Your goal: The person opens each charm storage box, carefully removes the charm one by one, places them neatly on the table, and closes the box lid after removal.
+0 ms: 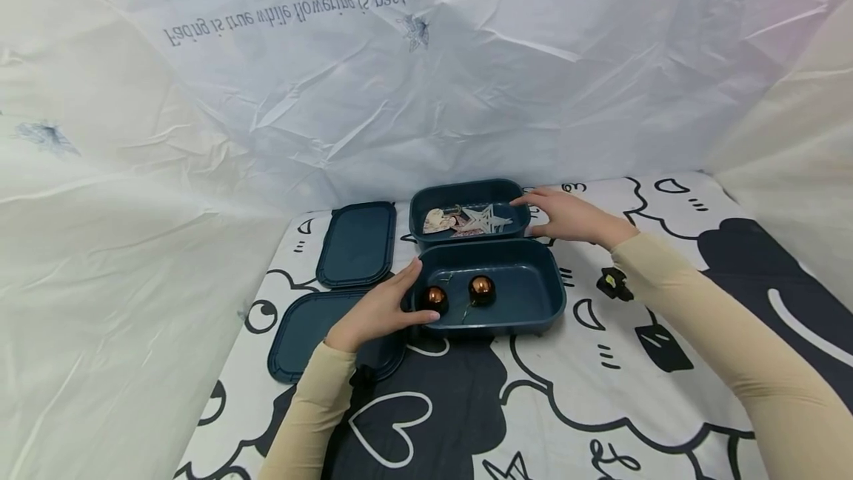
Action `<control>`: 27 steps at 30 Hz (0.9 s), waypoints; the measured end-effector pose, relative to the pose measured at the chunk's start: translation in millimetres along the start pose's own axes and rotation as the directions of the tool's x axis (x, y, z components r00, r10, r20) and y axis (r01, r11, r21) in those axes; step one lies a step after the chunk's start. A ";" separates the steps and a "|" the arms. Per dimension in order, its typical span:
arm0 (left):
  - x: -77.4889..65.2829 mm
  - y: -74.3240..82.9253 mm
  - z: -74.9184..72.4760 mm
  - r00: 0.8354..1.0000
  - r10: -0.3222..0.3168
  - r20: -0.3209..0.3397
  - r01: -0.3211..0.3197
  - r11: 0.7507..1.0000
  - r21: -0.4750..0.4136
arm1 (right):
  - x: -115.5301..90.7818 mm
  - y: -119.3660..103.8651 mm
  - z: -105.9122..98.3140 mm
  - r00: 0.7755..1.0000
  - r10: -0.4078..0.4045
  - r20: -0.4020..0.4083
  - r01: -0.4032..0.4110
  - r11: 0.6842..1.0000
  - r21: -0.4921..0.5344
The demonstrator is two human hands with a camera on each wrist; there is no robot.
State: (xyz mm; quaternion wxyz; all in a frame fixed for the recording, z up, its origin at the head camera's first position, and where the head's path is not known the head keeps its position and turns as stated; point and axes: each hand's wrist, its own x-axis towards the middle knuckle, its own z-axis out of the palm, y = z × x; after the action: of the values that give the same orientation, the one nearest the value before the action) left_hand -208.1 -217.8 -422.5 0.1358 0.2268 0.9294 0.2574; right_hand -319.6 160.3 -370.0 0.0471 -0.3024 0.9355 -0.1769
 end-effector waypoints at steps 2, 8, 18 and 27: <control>0.2 0.1 -0.1 1.000 -0.001 -0.001 0.001 1.000 0.000 | 2.5 -6.6 -1.0 0.999 -0.031 0.005 0.031 0.999 -0.021; -0.6 0.0 0.6 1.000 -0.002 -0.002 0.002 1.000 0.003 | 7.0 -24.7 4.4 0.991 -0.116 0.065 0.118 0.993 -0.030; -1.0 0.2 0.6 1.000 -0.002 -0.006 0.002 1.000 -0.001 | 6.8 -60.2 26.6 0.939 -0.241 0.246 0.253 0.967 -0.019; -0.9 0.2 1.9 1.000 -0.003 -0.005 0.002 1.000 -0.005 | 5.9 -83.2 42.8 0.887 -0.293 0.356 0.323 0.946 -0.026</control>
State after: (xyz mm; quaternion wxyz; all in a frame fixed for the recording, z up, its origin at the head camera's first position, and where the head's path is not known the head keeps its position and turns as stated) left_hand -206.6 -217.3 -423.9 0.1343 0.2246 0.9294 0.2603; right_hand -270.4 81.2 -380.0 0.1700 -0.4753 0.8589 -0.0862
